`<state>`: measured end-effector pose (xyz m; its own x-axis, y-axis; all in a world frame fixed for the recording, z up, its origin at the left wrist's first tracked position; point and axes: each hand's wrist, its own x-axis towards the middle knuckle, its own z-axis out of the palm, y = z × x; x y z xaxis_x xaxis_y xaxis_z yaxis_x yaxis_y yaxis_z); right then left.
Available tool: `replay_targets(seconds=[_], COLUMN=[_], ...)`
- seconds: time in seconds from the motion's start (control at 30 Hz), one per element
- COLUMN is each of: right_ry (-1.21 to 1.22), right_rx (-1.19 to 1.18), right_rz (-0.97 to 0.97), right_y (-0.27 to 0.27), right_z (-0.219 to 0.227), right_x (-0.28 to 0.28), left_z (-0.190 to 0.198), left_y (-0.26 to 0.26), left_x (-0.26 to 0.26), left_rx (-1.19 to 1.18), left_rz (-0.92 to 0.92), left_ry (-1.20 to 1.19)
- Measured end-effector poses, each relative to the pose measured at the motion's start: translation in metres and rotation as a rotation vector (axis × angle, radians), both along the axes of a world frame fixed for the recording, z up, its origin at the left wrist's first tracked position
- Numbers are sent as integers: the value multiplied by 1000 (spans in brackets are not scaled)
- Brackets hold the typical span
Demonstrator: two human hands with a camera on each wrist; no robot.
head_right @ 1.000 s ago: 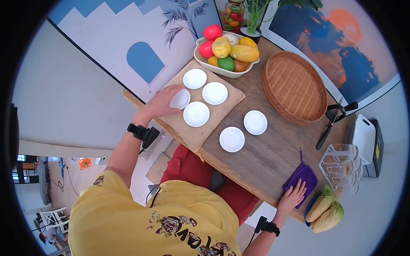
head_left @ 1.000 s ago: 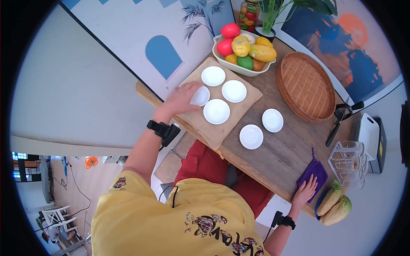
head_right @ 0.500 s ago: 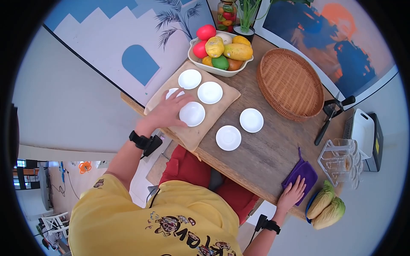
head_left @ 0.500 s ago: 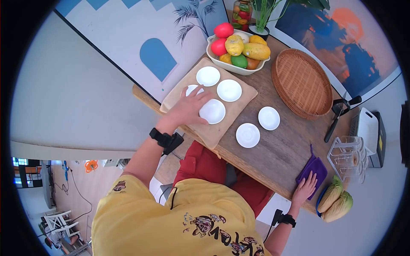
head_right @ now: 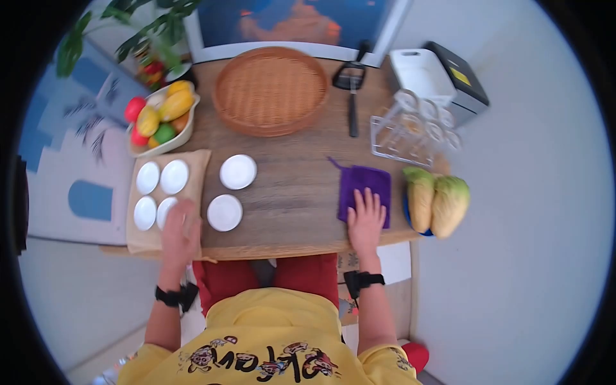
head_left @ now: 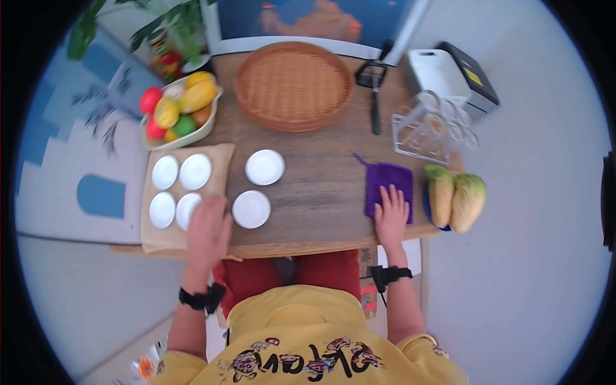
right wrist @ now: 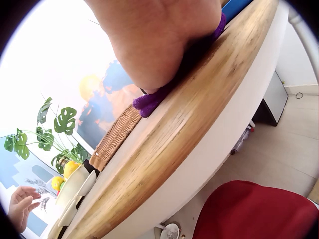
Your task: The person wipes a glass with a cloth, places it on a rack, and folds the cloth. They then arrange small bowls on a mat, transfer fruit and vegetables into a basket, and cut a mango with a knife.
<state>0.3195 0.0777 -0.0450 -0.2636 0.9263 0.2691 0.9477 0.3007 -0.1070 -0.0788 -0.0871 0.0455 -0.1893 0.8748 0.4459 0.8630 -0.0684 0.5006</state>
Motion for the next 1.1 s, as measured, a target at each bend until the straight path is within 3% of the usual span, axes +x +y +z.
replay_targets(seconds=[0.1,0.13,0.2,0.23,0.3,0.33,0.37,0.43,0.57,0.63,0.83,1.1], right_ry=[-6,-2,364,500,668,629,626,581,495,127,132,38], right_rx=[-46,-41,-193,-115,-210,8,12,148,101,134,-63,-6], right_rz=[4,-2,104,52,-87,-33,-79,-56,-11,-34,-132,-95], right_y=[-3,2,18,27,58,77,90,138,189,211,202,224], right_z=[18,26,42,47,75,81,112,129,165,152,167,182], right_x=[-4,-2,10,11,22,29,27,42,39,45,29,93], left_z=[-21,-31,-47,-53,-60,-60,-60,-60,-60,-61,-64,-67], left_y=[10,15,22,24,28,29,29,28,27,27,25,25], left_x=[57,67,82,84,87,88,89,89,90,90,91,92], left_rx=[-55,-50,-94,-95,-98,-97,-99,-101,-95,-96,-85,-81], left_rz=[-355,-361,-495,-494,-520,-513,-511,-501,-472,-459,-440,-424], left_ry=[2,6,-21,-24,66,68,98,131,142,142,178,184])
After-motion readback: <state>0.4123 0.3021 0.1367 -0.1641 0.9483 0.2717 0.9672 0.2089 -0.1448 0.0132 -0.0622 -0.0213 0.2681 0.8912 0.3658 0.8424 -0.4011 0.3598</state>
